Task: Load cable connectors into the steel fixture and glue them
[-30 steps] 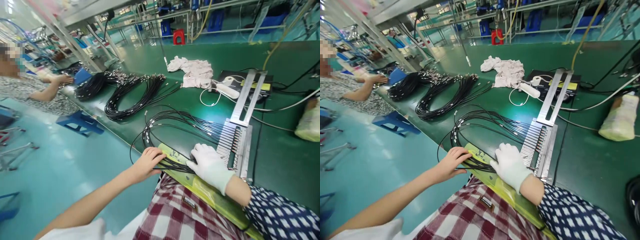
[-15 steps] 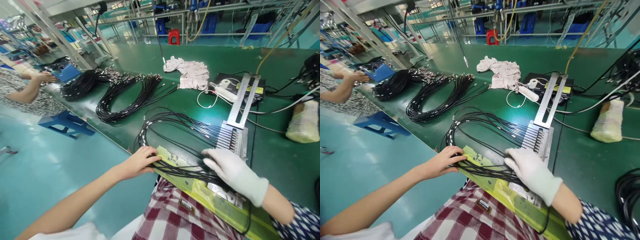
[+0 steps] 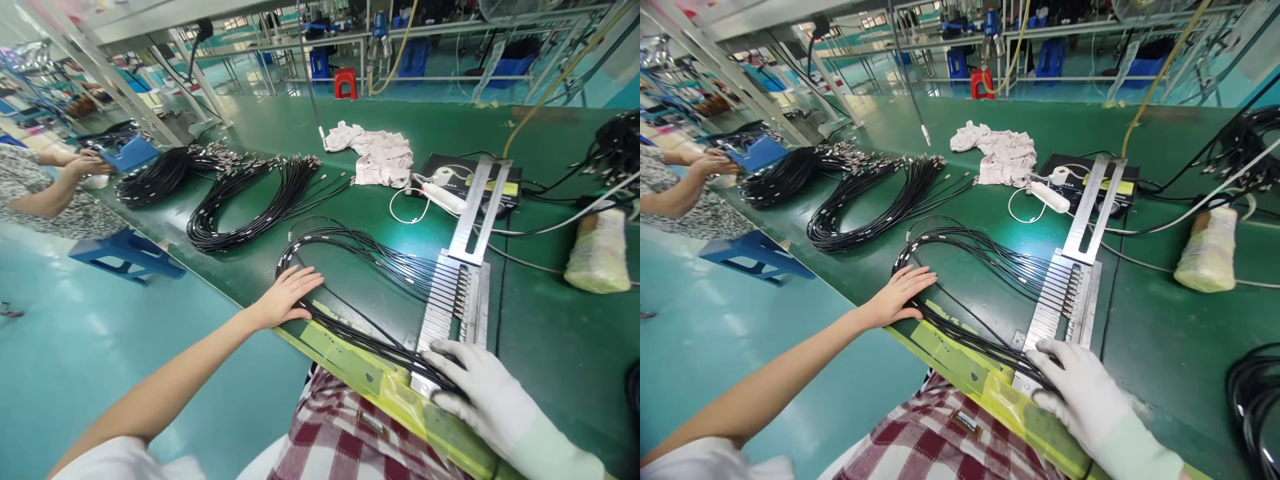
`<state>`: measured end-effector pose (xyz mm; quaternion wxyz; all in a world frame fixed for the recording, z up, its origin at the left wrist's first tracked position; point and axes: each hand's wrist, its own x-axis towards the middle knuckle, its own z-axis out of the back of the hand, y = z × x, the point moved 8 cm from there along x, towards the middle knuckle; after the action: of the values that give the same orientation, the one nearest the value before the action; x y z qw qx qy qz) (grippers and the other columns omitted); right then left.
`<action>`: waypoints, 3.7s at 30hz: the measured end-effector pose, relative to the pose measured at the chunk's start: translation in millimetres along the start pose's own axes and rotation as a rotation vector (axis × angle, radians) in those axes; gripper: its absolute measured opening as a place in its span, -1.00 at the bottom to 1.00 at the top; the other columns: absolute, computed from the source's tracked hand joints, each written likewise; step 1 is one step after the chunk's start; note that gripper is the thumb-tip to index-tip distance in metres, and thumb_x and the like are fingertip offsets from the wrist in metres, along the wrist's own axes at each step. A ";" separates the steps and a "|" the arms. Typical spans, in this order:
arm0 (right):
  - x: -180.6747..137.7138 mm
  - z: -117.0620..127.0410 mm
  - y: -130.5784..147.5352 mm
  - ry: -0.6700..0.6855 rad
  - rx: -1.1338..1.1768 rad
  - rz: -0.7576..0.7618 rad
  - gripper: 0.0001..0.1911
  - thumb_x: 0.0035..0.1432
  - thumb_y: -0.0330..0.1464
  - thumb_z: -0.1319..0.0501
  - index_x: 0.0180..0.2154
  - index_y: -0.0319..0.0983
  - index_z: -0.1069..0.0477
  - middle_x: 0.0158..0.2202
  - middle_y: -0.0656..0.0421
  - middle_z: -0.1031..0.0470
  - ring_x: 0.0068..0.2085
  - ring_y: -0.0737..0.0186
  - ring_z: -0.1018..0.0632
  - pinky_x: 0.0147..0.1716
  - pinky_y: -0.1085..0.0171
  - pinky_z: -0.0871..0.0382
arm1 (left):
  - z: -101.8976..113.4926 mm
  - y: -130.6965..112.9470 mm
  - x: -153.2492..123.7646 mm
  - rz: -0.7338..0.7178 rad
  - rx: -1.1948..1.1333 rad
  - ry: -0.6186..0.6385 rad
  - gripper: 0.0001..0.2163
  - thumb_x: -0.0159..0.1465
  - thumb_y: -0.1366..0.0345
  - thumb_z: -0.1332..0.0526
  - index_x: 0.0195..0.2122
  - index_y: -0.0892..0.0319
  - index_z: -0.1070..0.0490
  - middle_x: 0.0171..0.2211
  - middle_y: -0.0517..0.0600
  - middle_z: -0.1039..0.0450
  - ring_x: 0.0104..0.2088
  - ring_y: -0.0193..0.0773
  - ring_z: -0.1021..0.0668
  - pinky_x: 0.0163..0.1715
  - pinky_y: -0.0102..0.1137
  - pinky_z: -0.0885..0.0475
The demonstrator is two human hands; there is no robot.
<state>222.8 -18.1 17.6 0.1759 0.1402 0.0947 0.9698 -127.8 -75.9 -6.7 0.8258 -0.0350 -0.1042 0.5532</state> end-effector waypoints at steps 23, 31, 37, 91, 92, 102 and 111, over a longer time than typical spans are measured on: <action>-0.4 -0.5 10.2 0.085 0.121 -0.176 -0.47 0.41 0.00 -0.03 0.13 -0.24 -0.40 0.03 -0.07 -0.53 -0.09 0.01 -0.54 -0.13 0.07 -0.37 | -1.2 51.8 31.1 0.038 -0.060 -0.068 -0.51 0.29 -0.26 -0.12 -0.31 0.14 -0.34 -0.30 0.03 -0.43 -0.21 -0.09 -0.45 -0.07 -0.17 -0.29; 6.5 5.1 -22.5 0.033 0.056 -0.268 -0.33 0.26 0.11 -0.17 0.15 -0.26 -0.39 0.07 -0.07 -0.51 -0.03 -0.04 -0.53 -0.04 0.01 -0.38 | -3.9 45.0 37.8 0.007 -0.020 -0.046 -0.54 0.32 -0.21 -0.13 -0.35 0.14 -0.28 -0.35 -0.01 -0.38 -0.29 -0.14 -0.42 -0.16 -0.23 -0.28; 16.2 15.6 -22.6 0.069 0.096 -0.288 -0.63 0.44 -0.14 -0.07 0.03 -0.24 -0.47 -0.16 0.04 -0.57 -0.17 0.07 -0.55 -0.15 0.09 -0.37 | 11.6 55.4 54.8 -0.063 0.020 -0.126 -0.54 0.30 -0.22 -0.12 -0.43 0.11 -0.27 -0.42 0.01 -0.29 -0.37 -0.12 -0.34 -0.32 -0.27 -0.26; -32.6 25.6 -143.0 -0.489 0.565 -0.790 -0.81 0.36 -0.21 -0.19 -0.16 -0.13 -0.53 -0.13 0.13 -0.58 -0.08 0.08 -0.57 -0.01 0.09 -0.48 | -33.2 -115.3 208.1 -0.420 -0.370 0.150 -0.65 0.46 0.40 0.06 0.11 0.15 -0.44 -0.17 0.06 -0.50 -0.22 -0.31 -0.56 -0.20 -0.47 -0.46; -32.1 25.8 -142.9 -0.487 0.563 -0.786 -0.81 0.36 -0.21 -0.19 -0.16 -0.13 -0.53 -0.14 0.13 -0.59 -0.08 0.08 -0.57 -0.01 0.09 -0.48 | -33.1 -116.1 208.8 -0.429 -0.358 0.149 -0.65 0.46 0.41 0.07 0.11 0.15 -0.44 -0.17 0.06 -0.50 -0.21 -0.31 -0.56 -0.20 -0.46 -0.46; -30.8 27.5 -141.2 -0.506 0.557 -0.739 -0.87 0.35 -0.28 -0.22 -0.17 -0.14 -0.53 -0.16 0.14 -0.59 -0.09 0.10 -0.58 -0.03 0.14 -0.47 | -19.5 -128.2 215.1 -0.565 -0.268 0.071 -0.67 0.43 0.47 0.05 0.10 0.25 -0.40 -0.19 0.11 -0.50 -0.24 -0.23 -0.54 -0.23 -0.40 -0.45; -29.7 27.7 -141.1 -0.514 0.586 -0.727 -0.88 0.35 -0.28 -0.22 -0.19 -0.14 -0.53 -0.15 0.13 -0.58 -0.11 0.08 -0.58 -0.05 0.11 -0.48 | -31.1 -123.5 196.5 -0.437 -0.157 -0.034 -0.64 0.42 0.48 0.00 0.15 0.14 -0.43 -0.15 0.12 -0.45 -0.15 -0.16 -0.48 -0.14 -0.28 -0.34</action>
<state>302.4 104.6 3.7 0.4715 0.3746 0.3578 0.7137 62.6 59.3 10.5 0.9189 -0.0664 -0.1657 0.3519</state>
